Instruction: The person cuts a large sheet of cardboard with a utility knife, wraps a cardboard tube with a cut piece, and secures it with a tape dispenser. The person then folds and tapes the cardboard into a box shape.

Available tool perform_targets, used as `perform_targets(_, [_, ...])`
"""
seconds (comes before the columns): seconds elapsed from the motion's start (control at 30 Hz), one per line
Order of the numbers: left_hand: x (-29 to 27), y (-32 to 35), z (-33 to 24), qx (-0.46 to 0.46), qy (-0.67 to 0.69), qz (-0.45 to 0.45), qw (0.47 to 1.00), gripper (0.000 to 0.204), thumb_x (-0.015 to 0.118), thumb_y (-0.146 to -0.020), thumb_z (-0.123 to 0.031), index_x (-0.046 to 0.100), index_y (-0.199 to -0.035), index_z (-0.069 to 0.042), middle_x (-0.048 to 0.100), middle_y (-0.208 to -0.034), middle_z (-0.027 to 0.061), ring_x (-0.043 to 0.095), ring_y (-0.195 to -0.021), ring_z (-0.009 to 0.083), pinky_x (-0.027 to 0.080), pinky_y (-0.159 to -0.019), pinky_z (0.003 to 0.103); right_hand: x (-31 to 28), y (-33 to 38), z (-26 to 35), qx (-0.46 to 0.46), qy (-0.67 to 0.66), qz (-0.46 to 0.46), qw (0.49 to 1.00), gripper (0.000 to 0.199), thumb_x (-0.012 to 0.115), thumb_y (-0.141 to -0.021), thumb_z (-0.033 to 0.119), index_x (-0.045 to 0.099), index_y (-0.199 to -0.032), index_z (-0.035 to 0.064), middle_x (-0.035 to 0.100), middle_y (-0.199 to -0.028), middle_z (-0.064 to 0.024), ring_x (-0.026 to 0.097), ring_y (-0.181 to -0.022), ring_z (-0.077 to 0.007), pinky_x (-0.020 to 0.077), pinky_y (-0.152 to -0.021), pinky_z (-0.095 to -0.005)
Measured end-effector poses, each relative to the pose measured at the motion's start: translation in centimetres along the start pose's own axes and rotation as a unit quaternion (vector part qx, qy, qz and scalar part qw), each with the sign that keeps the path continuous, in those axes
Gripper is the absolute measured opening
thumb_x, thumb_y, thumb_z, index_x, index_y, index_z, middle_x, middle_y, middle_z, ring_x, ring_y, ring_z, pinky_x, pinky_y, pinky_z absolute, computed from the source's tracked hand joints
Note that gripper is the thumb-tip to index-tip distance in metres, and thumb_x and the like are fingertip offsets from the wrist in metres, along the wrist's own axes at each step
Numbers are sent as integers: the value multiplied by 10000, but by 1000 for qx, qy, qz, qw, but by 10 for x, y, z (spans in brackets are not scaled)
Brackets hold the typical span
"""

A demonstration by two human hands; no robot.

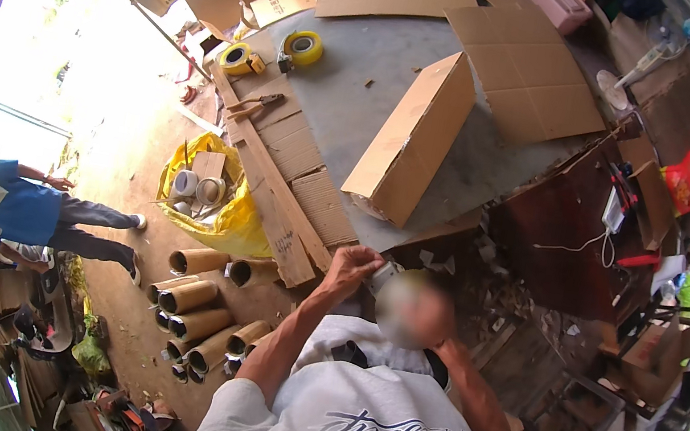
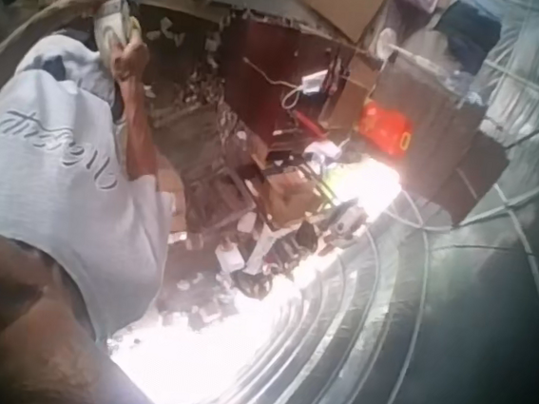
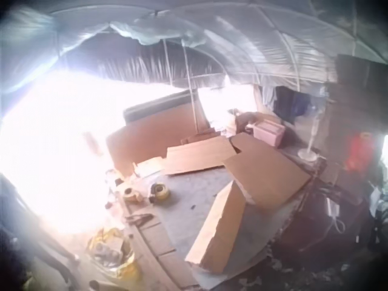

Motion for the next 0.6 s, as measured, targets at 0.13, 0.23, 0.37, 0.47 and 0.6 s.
perform_targets(0.13, [-60, -33, -2, -29, -37, -30, 998, 62, 743, -931, -70, 725, -917, -13, 694, -795, -9, 616, -740, 70, 499, -685, 236, 52, -38, -4, 65, 50, 14, 997, 241, 693, -886, 233, 705, -1038, 48, 716, -934, -142, 696, -777, -334, 574, -692, -421])
perform_targets(0.23, [-103, -68, -12, -20, 1, -40, 999, 103, 753, -928, -109, 715, -911, -15, 672, -790, -17, 592, -736, 68, 495, -697, 248, 78, -57, 6, 43, 71, -34, 996, 250, 701, -875, 245, 693, -1033, 52, 675, -887, -132, 661, -766, -322, 554, -662, -419])
perform_targets(0.37, [-154, -131, 24, 28, 14, -28, 999, 123, 760, -920, -105, 701, -913, 3, 673, -803, -16, 594, -758, 67, 496, -731, 249, 106, -74, 18, 68, 138, -63, 986, 250, 707, -870, 245, 690, -1027, 51, 676, -914, -130, 655, -773, -318, 551, -677, -424])
perform_targets(0.47, [-168, -172, 29, 35, 26, -20, 999, 132, 766, -913, -103, 694, -910, 8, 675, -809, -14, 593, -766, 66, 495, -743, 250, 117, -90, 28, 49, 235, -53, 969, 267, 714, -867, 255, 692, -1036, 50, 682, -942, -127, 659, -784, -314, 557, -703, -424])
perform_targets(0.6, [-174, -212, 21, 52, 49, 13, 997, 118, 762, -915, -94, 687, -906, -3, 669, -811, -20, 584, -771, 63, 491, -743, 256, 136, -106, 11, 113, 174, -47, 977, 304, 724, -844, 271, 693, -1043, 43, 679, -962, -136, 661, -824, -321, 559, -722, -439])
Point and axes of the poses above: each hand's wrist, its own y-axis away from the middle knuckle, its own x-axis out of the palm, z = x × y, the point moved 9 cm from there along -y, towards the middle knuckle
